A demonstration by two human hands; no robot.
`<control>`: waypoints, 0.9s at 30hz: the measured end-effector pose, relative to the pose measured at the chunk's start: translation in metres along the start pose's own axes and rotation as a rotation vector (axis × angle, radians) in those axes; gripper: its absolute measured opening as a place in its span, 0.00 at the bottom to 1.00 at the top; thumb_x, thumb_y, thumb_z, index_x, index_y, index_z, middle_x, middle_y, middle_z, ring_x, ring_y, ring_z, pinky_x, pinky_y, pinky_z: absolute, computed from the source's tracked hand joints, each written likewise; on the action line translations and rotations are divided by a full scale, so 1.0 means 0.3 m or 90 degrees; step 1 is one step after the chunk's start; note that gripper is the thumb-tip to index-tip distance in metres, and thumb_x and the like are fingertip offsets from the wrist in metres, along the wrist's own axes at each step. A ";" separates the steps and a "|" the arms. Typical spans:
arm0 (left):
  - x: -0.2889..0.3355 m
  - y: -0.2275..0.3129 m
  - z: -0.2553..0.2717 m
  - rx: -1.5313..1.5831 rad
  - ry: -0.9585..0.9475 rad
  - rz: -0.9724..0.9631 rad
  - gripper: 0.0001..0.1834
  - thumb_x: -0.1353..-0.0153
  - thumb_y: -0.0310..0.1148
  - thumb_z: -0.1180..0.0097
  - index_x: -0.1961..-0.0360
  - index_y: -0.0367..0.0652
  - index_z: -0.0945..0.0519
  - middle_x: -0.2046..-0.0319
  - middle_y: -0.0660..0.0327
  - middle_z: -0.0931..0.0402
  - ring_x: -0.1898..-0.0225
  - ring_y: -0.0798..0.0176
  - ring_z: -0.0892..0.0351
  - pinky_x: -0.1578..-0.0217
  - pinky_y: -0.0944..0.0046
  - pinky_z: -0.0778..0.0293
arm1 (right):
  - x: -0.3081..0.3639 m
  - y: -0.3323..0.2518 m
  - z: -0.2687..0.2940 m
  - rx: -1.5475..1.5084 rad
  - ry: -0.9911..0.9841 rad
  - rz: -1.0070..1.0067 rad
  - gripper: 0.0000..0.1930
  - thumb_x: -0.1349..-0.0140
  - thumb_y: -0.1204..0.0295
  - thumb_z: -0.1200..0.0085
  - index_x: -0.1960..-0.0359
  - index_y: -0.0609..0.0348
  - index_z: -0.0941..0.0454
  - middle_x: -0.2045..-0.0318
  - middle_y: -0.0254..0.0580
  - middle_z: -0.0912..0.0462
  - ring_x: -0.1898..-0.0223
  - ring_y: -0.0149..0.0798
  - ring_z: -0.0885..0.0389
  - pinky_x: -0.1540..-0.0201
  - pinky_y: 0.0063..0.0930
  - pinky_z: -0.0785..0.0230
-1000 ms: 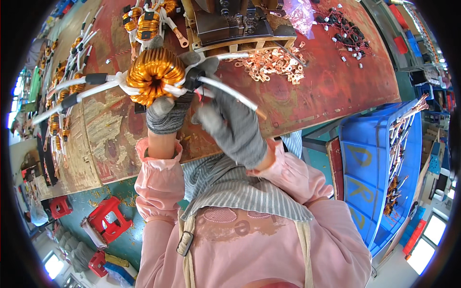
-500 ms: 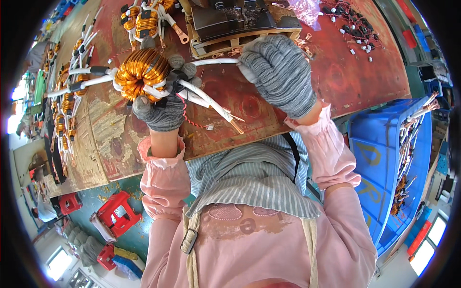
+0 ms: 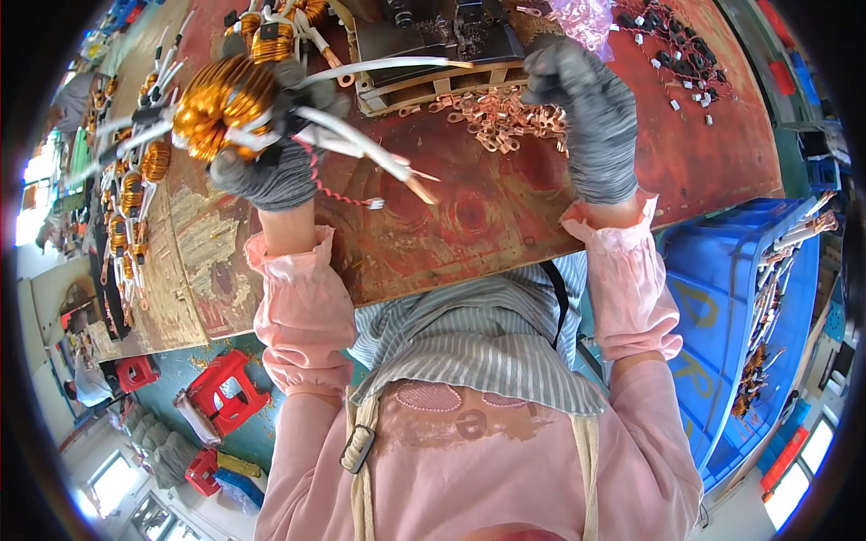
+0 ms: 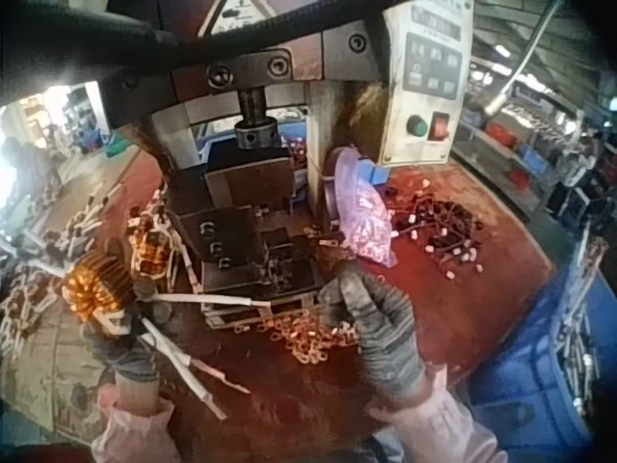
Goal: Manually attaching terminals and connectors to wires on copper-wound inductor coils at a fabrication workbench.
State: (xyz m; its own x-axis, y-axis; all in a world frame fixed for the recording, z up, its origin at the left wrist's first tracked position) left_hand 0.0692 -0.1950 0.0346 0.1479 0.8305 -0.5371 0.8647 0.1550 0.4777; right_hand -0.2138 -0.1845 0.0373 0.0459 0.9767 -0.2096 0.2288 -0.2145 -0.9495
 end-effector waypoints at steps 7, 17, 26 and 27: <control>0.036 0.005 0.061 -0.033 0.252 -0.066 0.43 0.64 0.49 0.41 0.46 0.43 0.43 0.59 0.54 0.32 0.62 0.54 0.31 0.61 0.50 0.34 | 0.035 0.099 -0.191 0.952 -0.288 0.275 0.10 0.50 0.65 0.52 0.68 0.55 0.25 0.67 0.41 0.29 0.61 0.41 0.30 0.61 0.33 0.35; 0.051 0.015 0.128 -0.106 0.242 -0.058 0.40 0.62 0.49 0.43 0.47 0.46 0.41 0.58 0.52 0.32 0.58 0.49 0.31 0.57 0.43 0.36 | 0.058 0.090 -0.236 1.043 -0.505 0.261 0.13 0.53 0.70 0.54 0.64 0.53 0.26 0.66 0.39 0.27 0.59 0.41 0.32 0.56 0.32 0.38; 0.039 -0.019 0.088 -0.052 0.257 -0.031 0.36 0.62 0.46 0.43 0.52 0.40 0.37 0.59 0.53 0.32 0.59 0.50 0.32 0.58 0.47 0.36 | 0.046 0.089 -0.241 1.022 -0.488 0.153 0.13 0.53 0.71 0.53 0.63 0.57 0.29 0.65 0.45 0.29 0.61 0.43 0.30 0.59 0.34 0.36; 0.036 -0.020 0.076 -0.027 0.247 -0.035 0.35 0.61 0.42 0.42 0.52 0.39 0.38 0.58 0.56 0.32 0.58 0.55 0.32 0.57 0.54 0.35 | 0.051 0.093 -0.243 1.025 -0.483 0.156 0.13 0.53 0.71 0.53 0.63 0.57 0.29 0.65 0.45 0.29 0.61 0.43 0.30 0.59 0.34 0.36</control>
State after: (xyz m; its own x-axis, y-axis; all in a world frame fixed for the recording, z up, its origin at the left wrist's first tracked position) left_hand 0.0764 -0.1992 0.0102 -0.0978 0.9595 -0.2643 0.8449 0.2204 0.4874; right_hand -0.1360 -0.1751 0.0246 -0.5869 0.8093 0.0234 -0.8090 -0.5850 -0.0572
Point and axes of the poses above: each hand's wrist, its own x-axis away from the middle knuckle, its own z-axis out of the back of the hand, y = z × x, the point moved 5 cm from there along -x, towards the middle knuckle
